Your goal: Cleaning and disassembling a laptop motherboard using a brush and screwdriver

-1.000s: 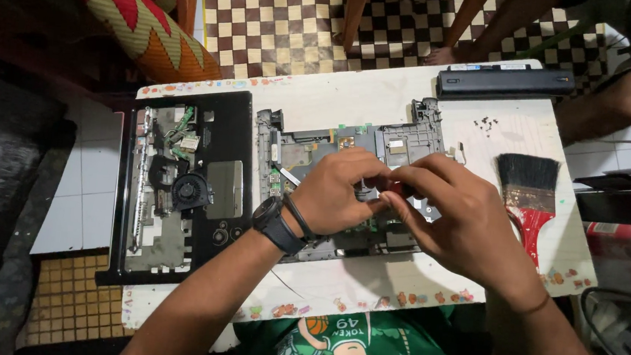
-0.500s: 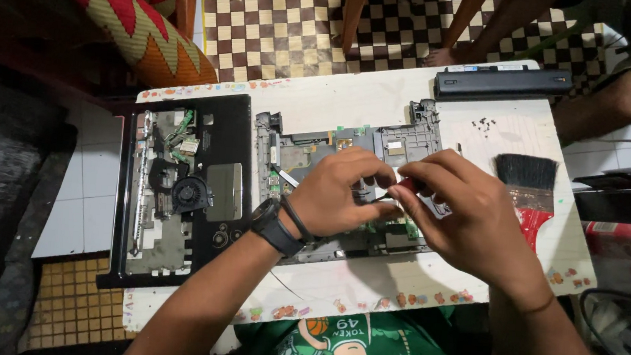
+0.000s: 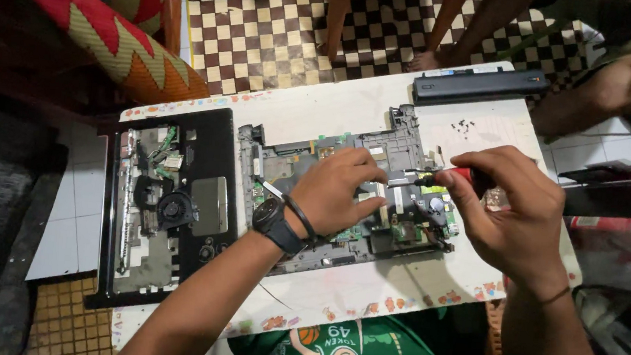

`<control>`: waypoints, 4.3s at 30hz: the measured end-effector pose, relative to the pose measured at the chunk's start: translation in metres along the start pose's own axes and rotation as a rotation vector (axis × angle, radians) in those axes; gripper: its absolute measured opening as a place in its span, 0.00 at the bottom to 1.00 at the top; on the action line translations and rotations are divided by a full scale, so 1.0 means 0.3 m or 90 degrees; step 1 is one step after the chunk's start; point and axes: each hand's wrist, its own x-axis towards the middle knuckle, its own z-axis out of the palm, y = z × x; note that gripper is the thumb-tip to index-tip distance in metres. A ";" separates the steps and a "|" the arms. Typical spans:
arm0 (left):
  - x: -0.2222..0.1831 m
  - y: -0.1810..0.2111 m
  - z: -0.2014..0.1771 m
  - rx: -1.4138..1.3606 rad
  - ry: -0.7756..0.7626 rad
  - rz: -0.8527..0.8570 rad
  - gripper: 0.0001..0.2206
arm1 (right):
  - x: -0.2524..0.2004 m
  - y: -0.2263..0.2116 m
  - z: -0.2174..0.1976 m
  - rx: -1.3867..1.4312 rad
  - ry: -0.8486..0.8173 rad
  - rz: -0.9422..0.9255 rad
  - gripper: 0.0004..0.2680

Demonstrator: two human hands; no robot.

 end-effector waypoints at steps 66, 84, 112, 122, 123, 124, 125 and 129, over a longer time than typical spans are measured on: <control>-0.260 -0.114 -0.016 0.177 0.023 -0.015 0.14 | -0.020 0.030 0.211 0.095 0.058 -0.008 0.04; -0.276 -0.088 -0.045 0.166 0.059 -0.058 0.14 | 0.049 -0.012 0.277 0.081 0.042 -0.075 0.04; -0.256 -0.076 -0.157 0.042 0.077 -0.086 0.15 | 0.076 -0.067 0.343 0.015 -0.093 -0.131 0.05; -0.238 -0.170 -0.068 -0.154 0.107 -0.047 0.14 | 0.114 -0.078 0.322 0.023 -0.177 -0.121 0.05; -0.241 -0.173 -0.069 -0.178 0.108 -0.056 0.13 | 0.120 -0.084 0.322 0.028 -0.196 -0.118 0.05; -0.244 -0.176 -0.070 -0.203 0.110 -0.065 0.12 | 0.126 -0.090 0.322 0.034 -0.215 -0.115 0.05; -0.240 -0.179 -0.070 -0.202 0.110 -0.066 0.12 | 0.124 -0.092 0.321 0.035 -0.215 -0.116 0.05; -0.233 -0.183 -0.066 -0.234 0.112 -0.081 0.09 | 0.131 -0.113 0.316 0.076 -0.247 -0.121 0.06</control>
